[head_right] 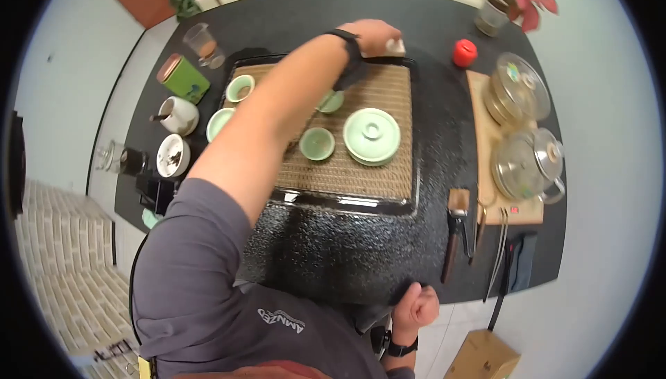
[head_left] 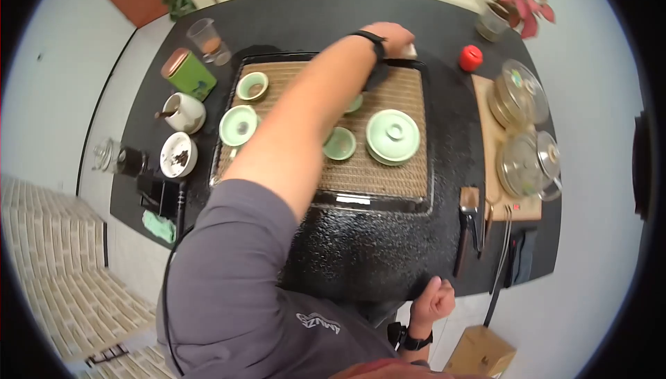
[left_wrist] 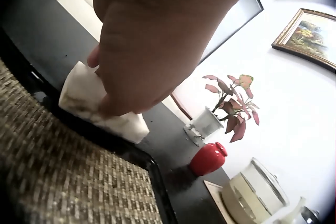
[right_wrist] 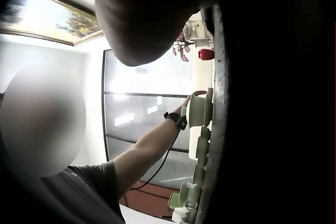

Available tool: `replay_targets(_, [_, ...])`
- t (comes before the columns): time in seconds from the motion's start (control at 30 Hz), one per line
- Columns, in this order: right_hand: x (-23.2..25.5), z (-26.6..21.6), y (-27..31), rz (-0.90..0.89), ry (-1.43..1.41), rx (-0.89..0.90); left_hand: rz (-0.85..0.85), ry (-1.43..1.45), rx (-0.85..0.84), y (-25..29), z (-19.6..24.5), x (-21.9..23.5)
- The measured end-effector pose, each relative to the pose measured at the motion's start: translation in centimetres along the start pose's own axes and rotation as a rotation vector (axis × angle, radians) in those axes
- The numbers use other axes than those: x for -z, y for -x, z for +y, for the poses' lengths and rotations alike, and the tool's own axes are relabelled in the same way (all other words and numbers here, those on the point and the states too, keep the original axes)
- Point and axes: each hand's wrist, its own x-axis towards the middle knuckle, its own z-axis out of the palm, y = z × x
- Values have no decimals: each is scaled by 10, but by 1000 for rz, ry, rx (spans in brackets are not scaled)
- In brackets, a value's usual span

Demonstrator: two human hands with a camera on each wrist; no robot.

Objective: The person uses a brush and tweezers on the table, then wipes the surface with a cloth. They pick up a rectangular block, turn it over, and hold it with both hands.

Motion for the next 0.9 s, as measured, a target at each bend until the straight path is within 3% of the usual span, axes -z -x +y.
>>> replay_targets(0.3, [-1,2,1,-4,-48,-86,-24,-4,180,9,-77,-10])
replay_targets(0.47, [-2,1,1,23,-33,-89,45,-96,329,54,-160,-9])
replay_targets(0.57, [-4,-1,0,23,-28,-91,65,-169,325,101,-198,1])
replay_targets(0.9, [-2,-1,0,-17,-1,-92,85,-217,485,166,-254,0])
